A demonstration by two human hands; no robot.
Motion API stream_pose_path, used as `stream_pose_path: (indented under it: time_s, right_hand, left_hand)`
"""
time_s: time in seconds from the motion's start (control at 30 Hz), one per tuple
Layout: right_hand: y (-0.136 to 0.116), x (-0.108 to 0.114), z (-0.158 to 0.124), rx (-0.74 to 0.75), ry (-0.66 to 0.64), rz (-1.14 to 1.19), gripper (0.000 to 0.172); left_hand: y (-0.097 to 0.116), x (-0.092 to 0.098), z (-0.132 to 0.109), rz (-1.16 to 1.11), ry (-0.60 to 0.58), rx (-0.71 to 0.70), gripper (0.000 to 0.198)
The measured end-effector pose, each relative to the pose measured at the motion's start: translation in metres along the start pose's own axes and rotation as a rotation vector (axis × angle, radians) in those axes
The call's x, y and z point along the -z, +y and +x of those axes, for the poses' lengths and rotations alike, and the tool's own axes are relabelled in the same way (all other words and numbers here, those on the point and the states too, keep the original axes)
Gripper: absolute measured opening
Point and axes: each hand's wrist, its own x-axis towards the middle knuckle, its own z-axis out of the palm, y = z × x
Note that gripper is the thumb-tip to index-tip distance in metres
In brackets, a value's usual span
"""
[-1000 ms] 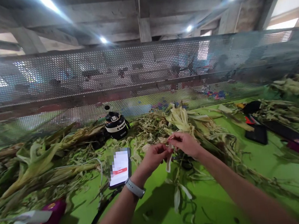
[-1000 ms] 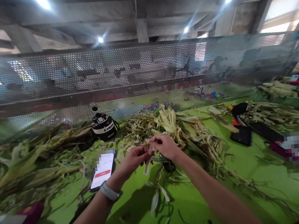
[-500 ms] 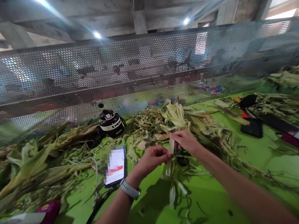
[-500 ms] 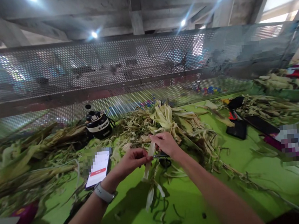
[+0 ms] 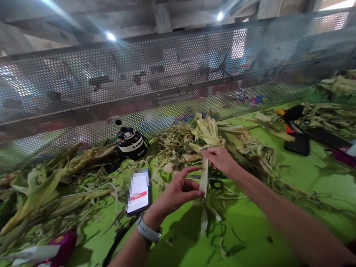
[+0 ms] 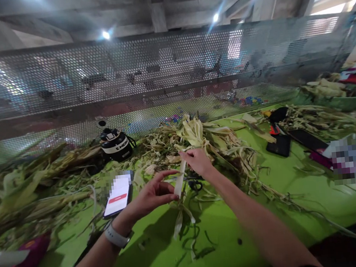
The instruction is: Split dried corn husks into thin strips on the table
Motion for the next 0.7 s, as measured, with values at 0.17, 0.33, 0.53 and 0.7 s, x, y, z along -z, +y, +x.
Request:
stream_pose_path:
  time_s: [0.17,0.33,0.53,0.7]
  right_hand:
    - [0.001,-0.001,0.001,-0.037,-0.011,0.031,0.05]
    - [-0.003,0.005,0.003,-0.117,0.077,0.085,0.048]
    - [-0.013,0.011,0.001,-0.152,-0.028,0.129,0.045]
    - [-0.015,0.014,-0.002,-0.083,-0.241,0.149,0.041]
  left_hand:
    - [0.0,-0.002,-0.004,0.138,0.01,-0.036,0.042]
    - [-0.006,0.013,-0.003,0.145,0.147,-0.094,0.018]
    - [-0.016,0.034,0.006,-0.024,0.582,-0.236,0.016]
    - [-0.018,0.038,0.01,-0.094,0.683,-0.27,0.034]
